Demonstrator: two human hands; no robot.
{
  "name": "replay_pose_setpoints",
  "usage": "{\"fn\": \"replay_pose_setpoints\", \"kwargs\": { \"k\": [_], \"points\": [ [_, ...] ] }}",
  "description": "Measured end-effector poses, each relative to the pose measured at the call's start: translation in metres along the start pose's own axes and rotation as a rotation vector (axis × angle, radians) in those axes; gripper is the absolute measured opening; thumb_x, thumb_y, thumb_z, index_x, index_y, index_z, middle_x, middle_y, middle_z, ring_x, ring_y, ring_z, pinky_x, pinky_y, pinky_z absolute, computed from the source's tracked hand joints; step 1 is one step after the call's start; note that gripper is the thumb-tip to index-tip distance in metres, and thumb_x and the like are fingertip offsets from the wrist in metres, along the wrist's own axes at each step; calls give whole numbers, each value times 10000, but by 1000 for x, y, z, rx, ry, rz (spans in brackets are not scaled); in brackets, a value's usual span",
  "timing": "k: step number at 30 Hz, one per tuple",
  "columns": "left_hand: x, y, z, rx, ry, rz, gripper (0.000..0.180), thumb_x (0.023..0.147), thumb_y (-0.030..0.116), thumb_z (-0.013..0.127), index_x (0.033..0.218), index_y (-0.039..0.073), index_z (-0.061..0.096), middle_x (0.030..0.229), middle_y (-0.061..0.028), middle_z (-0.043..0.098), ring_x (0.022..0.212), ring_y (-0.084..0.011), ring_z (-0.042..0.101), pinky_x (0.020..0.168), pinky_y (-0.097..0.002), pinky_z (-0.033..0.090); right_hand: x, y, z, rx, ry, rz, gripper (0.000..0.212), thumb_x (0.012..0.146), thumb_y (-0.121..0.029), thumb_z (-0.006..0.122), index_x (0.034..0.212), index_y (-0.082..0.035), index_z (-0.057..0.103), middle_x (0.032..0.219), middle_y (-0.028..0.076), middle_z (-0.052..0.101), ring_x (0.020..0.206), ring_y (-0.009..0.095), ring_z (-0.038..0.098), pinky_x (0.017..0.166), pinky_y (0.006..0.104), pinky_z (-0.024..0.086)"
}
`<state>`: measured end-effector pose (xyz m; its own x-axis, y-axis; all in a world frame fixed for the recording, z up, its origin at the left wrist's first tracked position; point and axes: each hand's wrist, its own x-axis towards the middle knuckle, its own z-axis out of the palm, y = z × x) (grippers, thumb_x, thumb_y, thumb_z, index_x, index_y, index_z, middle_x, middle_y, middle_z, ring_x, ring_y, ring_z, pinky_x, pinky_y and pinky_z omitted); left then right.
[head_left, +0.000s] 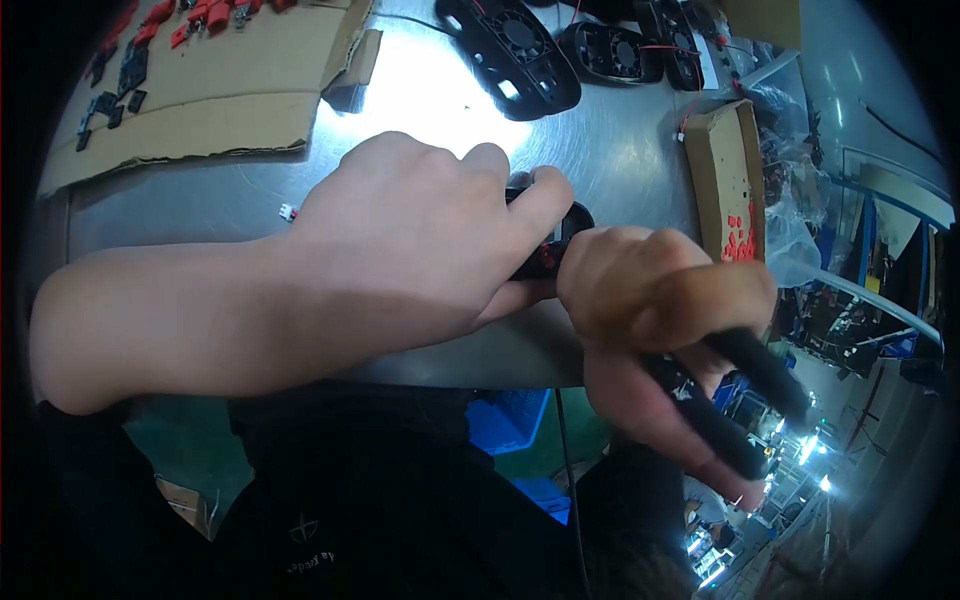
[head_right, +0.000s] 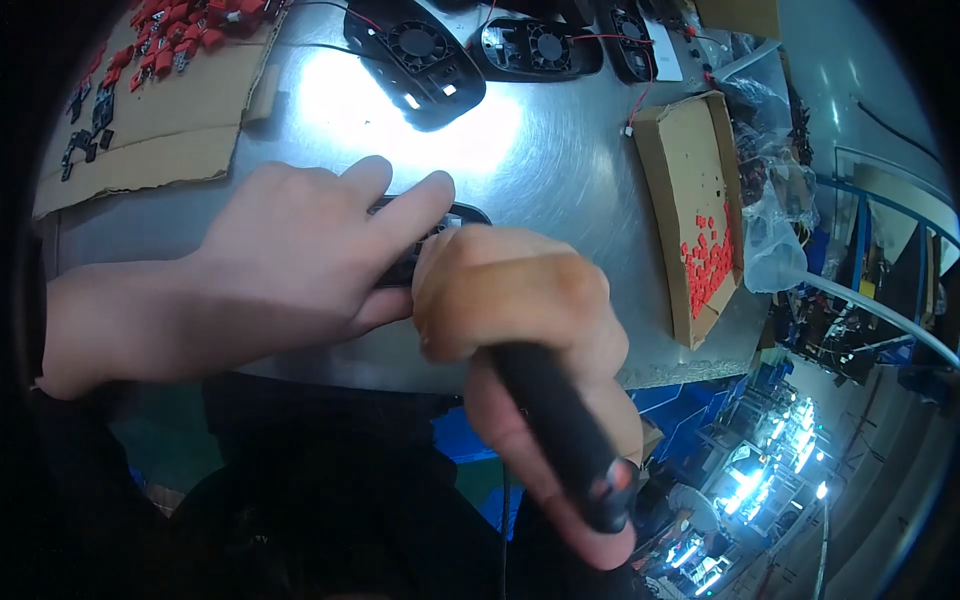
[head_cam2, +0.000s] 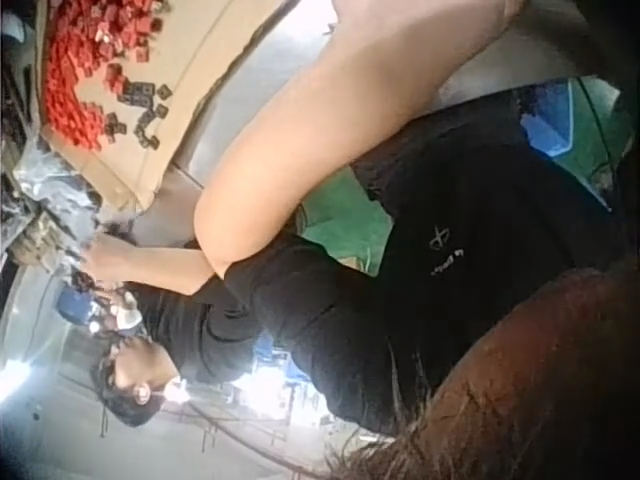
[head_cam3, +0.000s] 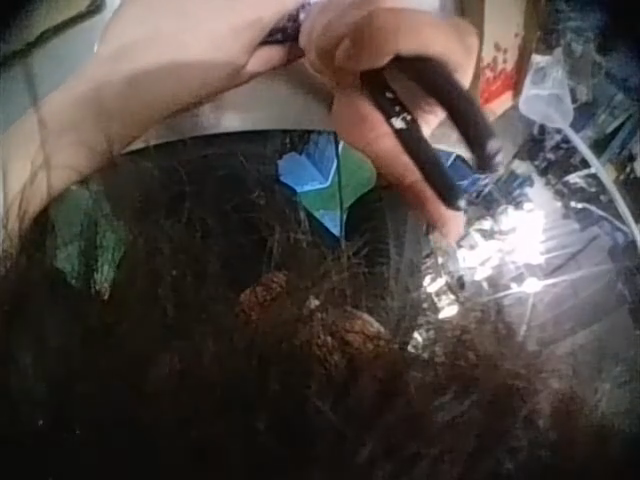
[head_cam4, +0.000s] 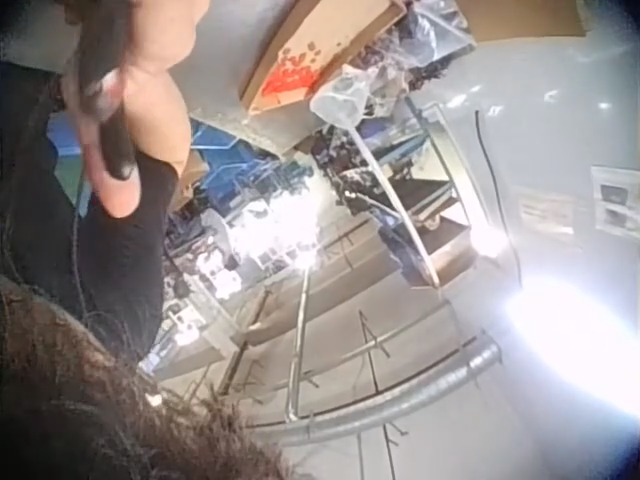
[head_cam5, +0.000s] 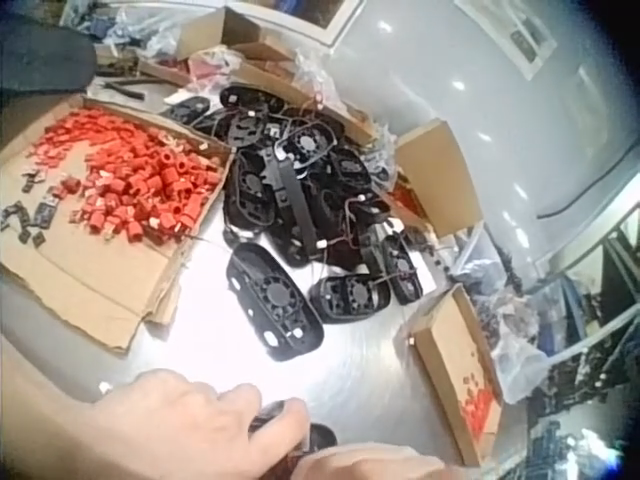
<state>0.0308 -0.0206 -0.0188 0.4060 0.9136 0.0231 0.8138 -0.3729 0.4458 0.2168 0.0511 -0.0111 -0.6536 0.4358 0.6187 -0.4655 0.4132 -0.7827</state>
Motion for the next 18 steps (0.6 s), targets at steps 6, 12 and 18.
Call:
{"fn": "replay_pose_setpoints", "kwargs": {
  "k": [6, 12, 18],
  "points": [
    [-7, -1, 8, 134, 131, 47, 660, 905, 515, 793, 1370, 103, 570, 906, -102, 590, 700, -242, 670, 573, -360, 501, 9, -11, -37, 313, 122, 78, 984, 804, -959, 591, 1225, -70, 576, 835, -15, 483, 608, 81, 477, 502, 236, 378],
    [-4, -5, 15, 221, 256, 150, 639, 937, 575, 738, 1327, 93, 580, 855, -86, 584, 593, -187, 648, 502, -322, 479, 3, 7, -61, 204, 126, 203, 1033, 892, -954, 404, 1285, -12, 564, 903, 73, 541, 667, 128, 508, 560, 256, 412],
    [-3, -4, 12, 215, 268, 146, 627, 903, 547, 770, 1314, 108, 595, 882, -83, 578, 622, -202, 654, 528, -340, 485, 6, -10, -47, -50, 211, 275, 787, 995, -737, 450, 1308, -21, 539, 908, 81, 551, 721, 129, 530, 642, 270, 444]
  ]
}}
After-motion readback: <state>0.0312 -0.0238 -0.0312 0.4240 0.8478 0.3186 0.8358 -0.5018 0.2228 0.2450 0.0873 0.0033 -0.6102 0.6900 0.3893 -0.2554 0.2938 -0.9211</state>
